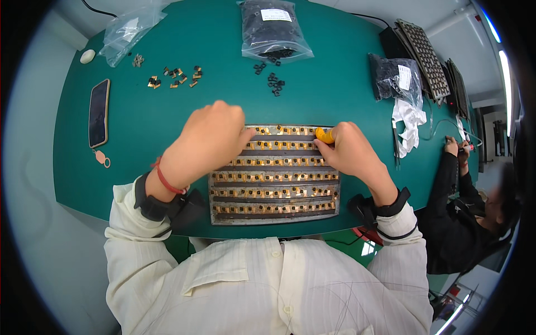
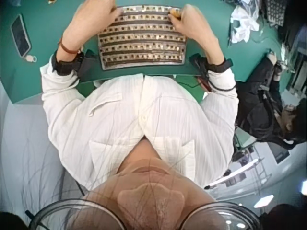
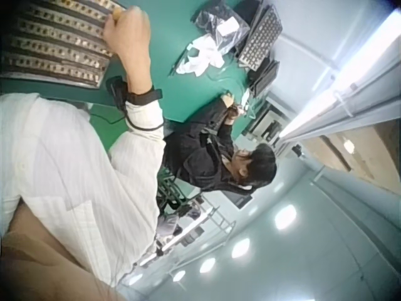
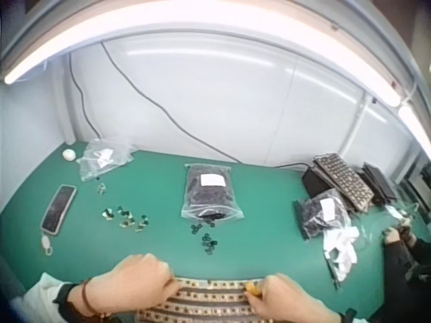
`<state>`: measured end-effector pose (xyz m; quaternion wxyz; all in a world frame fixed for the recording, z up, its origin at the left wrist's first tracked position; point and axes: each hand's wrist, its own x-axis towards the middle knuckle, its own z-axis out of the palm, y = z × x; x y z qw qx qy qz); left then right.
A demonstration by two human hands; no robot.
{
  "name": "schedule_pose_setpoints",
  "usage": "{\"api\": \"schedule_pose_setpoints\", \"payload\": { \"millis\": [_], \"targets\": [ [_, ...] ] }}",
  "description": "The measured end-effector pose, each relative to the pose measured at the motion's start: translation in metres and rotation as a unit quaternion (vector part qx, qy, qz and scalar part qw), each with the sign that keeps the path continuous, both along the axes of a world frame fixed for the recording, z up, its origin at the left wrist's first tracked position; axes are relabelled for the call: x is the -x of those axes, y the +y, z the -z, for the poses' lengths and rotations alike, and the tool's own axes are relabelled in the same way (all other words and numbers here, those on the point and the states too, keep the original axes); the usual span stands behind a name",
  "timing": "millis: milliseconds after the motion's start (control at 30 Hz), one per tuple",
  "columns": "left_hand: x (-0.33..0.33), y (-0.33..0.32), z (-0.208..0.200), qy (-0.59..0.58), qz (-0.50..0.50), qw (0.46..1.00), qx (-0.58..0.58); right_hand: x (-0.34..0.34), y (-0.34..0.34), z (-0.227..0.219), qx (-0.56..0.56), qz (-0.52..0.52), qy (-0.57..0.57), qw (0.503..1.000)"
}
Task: The person places small black components into a grid of slots on a copper-colored circuit board using yellow finger cots. The person works systematically across the board, picking up components from a pile on the green table and inserting them into the designated holes.
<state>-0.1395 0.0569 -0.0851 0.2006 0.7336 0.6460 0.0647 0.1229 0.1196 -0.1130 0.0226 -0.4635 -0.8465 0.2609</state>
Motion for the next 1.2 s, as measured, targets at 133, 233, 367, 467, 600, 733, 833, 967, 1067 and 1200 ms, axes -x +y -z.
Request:
{"api": "schedule_pose_setpoints", "payload": {
  "millis": [133, 233, 367, 467, 600, 733, 833, 967, 1067, 1200],
  "targets": [
    [-0.005, 0.028, 0.016, -0.108, -0.001, 0.986, -0.13, 0.003, -0.003, -0.006, 0.0, 0.002, -0.022, 1.0],
    [-0.015, 0.046, 0.034, -0.131, 0.006, 0.979, -0.159, 0.005, -0.002, -0.009, 0.025, 0.016, -0.033, 0.999],
    [-0.027, 0.055, 0.052, -0.055, 0.038, 0.978, -0.198, 0.005, 0.001, -0.017, 0.007, -0.014, -0.021, 1.0],
    [-0.031, 0.055, 0.059, 0.002, 0.046, 0.969, -0.242, 0.011, 0.014, -0.035, 0.012, -0.035, -0.003, 0.999],
    [-0.03, 0.06, 0.063, 0.006, 0.071, 0.964, -0.255, 0.022, 0.049, -0.017, -0.041, -0.043, 0.095, 0.994],
    [-0.013, 0.052, 0.051, 0.002, 0.092, 0.975, -0.204, 0.056, 0.069, -0.007, -0.034, -0.045, 0.094, 0.994],
    [0.007, 0.044, 0.045, -0.017, 0.08, 0.984, -0.16, 0.075, 0.075, 0.005, -0.035, -0.024, 0.092, 0.995],
    [0.022, 0.037, 0.036, -0.071, 0.02, 0.988, -0.135, 0.083, 0.074, 0.011, -0.026, -0.026, 0.093, 0.995],
    [0.031, 0.032, 0.04, -0.097, -0.011, 0.988, -0.121, 0.082, 0.065, 0.002, -0.018, -0.057, 0.058, 0.997],
    [0.027, 0.029, 0.041, -0.11, -0.004, 0.985, -0.13, 0.075, 0.05, -0.005, -0.045, -0.058, 0.101, 0.992]
  ]
}}
